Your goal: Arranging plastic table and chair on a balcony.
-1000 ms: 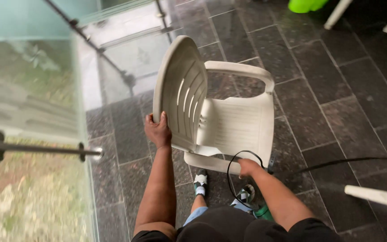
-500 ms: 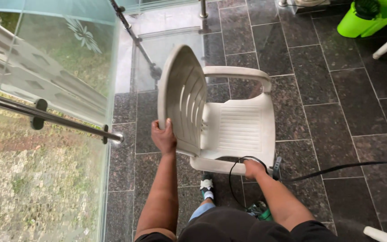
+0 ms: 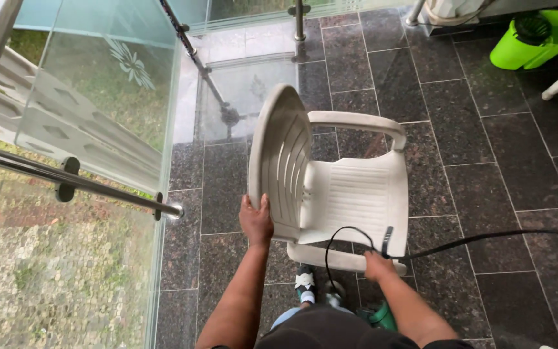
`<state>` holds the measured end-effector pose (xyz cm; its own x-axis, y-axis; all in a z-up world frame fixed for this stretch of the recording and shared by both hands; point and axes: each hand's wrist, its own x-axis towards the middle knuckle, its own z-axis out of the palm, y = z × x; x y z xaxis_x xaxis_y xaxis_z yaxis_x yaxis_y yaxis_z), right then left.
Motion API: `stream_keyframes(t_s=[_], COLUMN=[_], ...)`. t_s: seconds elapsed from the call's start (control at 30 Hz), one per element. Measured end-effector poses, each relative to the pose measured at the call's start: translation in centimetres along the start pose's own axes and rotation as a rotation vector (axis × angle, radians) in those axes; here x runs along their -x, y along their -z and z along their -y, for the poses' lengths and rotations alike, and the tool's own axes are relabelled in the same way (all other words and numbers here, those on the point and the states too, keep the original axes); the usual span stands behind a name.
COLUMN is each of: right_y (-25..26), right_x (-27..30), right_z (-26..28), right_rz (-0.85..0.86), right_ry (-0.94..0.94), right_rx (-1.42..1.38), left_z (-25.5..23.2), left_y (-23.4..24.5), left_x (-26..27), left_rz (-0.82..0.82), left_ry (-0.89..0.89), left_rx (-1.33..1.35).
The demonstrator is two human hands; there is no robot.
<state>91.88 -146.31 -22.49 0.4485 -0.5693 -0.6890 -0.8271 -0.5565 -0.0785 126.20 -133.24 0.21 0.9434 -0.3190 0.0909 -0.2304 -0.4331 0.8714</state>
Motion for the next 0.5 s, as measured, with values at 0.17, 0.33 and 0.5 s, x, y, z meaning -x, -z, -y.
stream_keyframes(t_s=[0.17,0.33,0.5], right_y=[-0.6,0.3,1.8], right_x=[1.0,2.2,2.3], right_z=[-0.4,-0.9,-0.7], right_rz=[0.005,-0.101,-0.043], right_ry=[-0.047,0.017,0.088], right_rx=[-0.165,0.056,0.110], left_z=[-0.2,0.4,0.9], left_y=[0.5,0.1,1.1], left_x=[0.3,1.6,2.0], left_rz=[-0.010,-0.038,-0.037], left_ry=[0.020,0.040,-0.003], left_rx=[-0.040,-0.080,0.113])
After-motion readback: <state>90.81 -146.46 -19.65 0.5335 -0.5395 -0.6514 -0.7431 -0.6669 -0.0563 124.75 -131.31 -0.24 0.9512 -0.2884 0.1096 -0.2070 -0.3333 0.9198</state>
